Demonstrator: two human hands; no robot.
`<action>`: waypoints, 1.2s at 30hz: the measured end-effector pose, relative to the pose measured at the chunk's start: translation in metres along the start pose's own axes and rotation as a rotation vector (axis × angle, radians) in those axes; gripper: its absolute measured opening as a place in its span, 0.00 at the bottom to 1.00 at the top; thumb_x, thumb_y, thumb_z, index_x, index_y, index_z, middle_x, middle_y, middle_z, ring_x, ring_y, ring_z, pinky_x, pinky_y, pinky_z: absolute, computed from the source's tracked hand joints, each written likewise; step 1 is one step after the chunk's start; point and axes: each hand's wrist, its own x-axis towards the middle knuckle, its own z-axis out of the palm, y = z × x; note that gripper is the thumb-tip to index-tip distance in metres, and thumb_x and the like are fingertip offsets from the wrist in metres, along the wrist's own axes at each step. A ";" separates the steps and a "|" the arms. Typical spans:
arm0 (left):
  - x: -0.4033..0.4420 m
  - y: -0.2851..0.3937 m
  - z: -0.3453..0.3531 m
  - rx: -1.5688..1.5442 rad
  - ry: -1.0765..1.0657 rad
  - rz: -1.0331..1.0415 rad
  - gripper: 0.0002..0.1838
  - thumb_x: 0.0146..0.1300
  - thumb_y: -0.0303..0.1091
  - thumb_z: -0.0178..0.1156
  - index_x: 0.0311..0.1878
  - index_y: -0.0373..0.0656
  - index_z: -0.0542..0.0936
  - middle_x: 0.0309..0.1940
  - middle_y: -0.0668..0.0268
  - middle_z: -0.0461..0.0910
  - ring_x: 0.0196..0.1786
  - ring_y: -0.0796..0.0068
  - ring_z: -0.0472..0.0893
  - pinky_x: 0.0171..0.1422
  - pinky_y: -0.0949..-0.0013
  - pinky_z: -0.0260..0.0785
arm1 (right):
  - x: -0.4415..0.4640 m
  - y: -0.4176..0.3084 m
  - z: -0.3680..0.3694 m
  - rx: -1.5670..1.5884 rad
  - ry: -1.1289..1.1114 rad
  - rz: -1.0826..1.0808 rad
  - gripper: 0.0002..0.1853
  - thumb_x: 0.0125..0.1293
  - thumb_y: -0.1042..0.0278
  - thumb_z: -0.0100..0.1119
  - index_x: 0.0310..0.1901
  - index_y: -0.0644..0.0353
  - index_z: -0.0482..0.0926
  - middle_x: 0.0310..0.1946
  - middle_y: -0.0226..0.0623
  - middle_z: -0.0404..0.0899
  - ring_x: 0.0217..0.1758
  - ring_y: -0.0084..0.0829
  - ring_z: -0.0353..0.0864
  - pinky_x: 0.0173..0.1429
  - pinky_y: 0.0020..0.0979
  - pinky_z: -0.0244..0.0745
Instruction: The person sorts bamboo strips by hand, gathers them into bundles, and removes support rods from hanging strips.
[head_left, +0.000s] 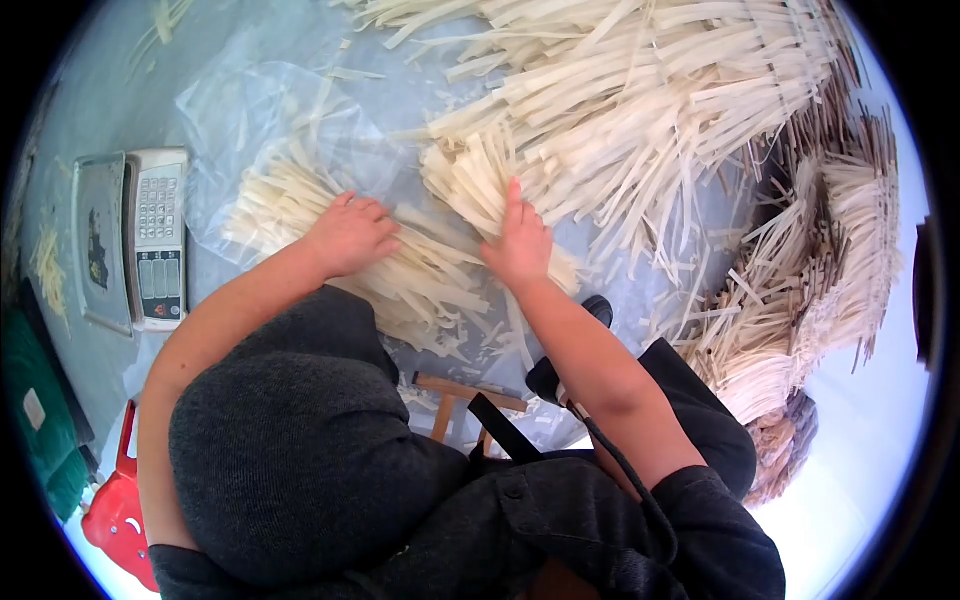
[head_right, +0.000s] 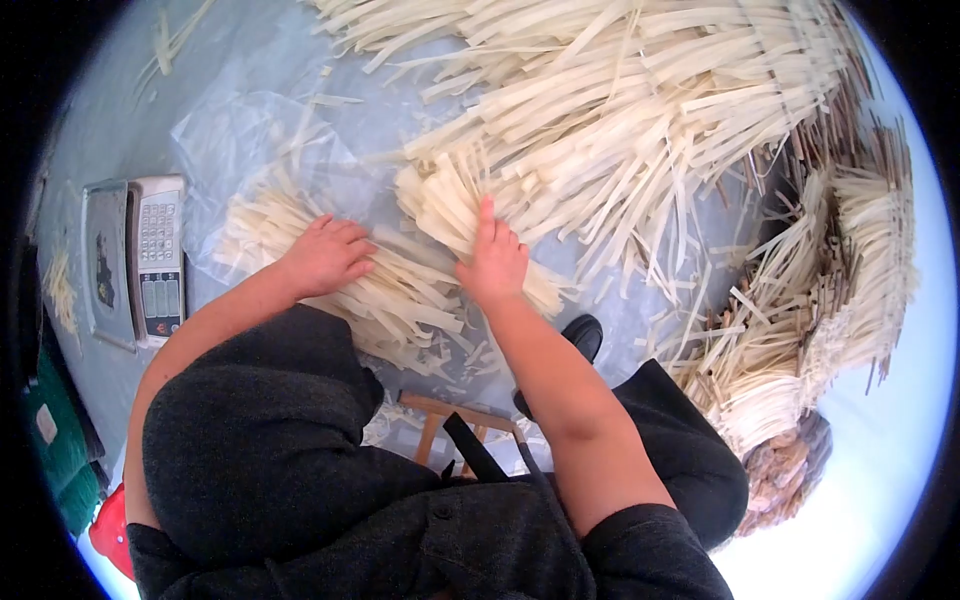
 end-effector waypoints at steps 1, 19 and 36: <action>-0.001 0.003 -0.002 0.010 -0.006 -0.013 0.20 0.69 0.50 0.48 0.55 0.51 0.79 0.59 0.62 0.74 0.67 0.63 0.67 0.74 0.49 0.50 | -0.003 0.003 -0.002 -0.022 0.014 -0.043 0.61 0.42 0.61 0.73 0.75 0.57 0.42 0.56 0.45 0.69 0.57 0.44 0.71 0.57 0.45 0.65; -0.003 0.001 0.002 0.056 0.004 0.036 0.22 0.70 0.51 0.44 0.58 0.55 0.78 0.58 0.66 0.75 0.68 0.62 0.66 0.74 0.47 0.50 | 0.008 0.017 -0.014 0.304 -0.119 -0.162 0.54 0.43 0.68 0.67 0.75 0.50 0.48 0.45 0.47 0.77 0.47 0.49 0.77 0.48 0.43 0.74; -0.004 0.001 -0.001 0.043 -0.084 0.034 0.22 0.70 0.51 0.45 0.59 0.54 0.78 0.60 0.69 0.75 0.70 0.63 0.65 0.74 0.47 0.50 | -0.022 -0.005 0.014 -0.034 -0.059 -0.073 0.65 0.39 0.60 0.77 0.76 0.39 0.41 0.65 0.54 0.59 0.66 0.52 0.64 0.68 0.47 0.60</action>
